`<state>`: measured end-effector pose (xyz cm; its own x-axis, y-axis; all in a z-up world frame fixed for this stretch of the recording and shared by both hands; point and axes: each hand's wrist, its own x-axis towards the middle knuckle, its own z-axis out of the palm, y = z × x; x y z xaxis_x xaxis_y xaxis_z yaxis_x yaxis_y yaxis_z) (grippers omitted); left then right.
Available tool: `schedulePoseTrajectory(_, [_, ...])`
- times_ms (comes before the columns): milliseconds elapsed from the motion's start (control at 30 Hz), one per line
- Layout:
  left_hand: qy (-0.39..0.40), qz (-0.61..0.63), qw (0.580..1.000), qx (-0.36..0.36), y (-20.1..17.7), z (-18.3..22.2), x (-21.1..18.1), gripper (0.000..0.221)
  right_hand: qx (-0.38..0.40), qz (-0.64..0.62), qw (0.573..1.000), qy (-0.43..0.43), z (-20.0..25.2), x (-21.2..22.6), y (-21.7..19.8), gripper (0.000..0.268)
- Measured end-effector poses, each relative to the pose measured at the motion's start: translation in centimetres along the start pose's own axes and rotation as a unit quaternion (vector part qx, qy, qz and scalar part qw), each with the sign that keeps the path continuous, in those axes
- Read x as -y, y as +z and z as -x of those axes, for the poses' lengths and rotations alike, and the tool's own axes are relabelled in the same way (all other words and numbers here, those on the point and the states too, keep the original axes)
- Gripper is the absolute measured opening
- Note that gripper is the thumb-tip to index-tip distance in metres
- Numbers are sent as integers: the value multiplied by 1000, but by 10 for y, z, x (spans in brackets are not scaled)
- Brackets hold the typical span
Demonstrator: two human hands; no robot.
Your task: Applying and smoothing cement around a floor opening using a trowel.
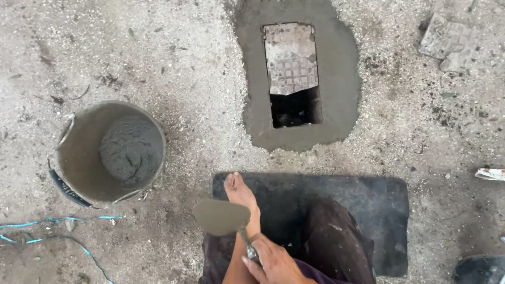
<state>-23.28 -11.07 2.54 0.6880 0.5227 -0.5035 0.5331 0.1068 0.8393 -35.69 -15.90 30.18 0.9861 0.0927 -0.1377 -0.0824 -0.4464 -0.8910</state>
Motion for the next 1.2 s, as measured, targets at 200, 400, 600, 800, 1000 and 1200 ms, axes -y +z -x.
schedulePoseTrajectory(200, [302, -83, 949, 44, 15, 34, -57, 35, -7, 24, 1000, 6, -22, -26, -15, 25])
schedulePoseTrajectory(400, [-44, -209, 977, -6, 26, 60, -120, 58, 83, -84, 990, 74, -2, -28, -67, 17])
schedulePoseTrajectory(600, [135, -351, 914, -155, -11, -47, -27, 79, 53, -13, 991, 119, -10, -130, -225, 20])
schedulePoseTrajectory(800, [85, -463, 856, -215, 16, -64, -50, 83, 192, 351, 916, 27, -137, -205, -330, 44])
schedulePoseTrajectory(1000, [142, -498, 814, -263, 19, -61, -30, 77, 409, 523, 744, 69, -266, -259, -310, 50])
schedulePoseTrajectory(1200, [160, -496, 803, -288, 22, -75, -15, 82, 446, 493, 744, 67, -337, -289, -270, 57])
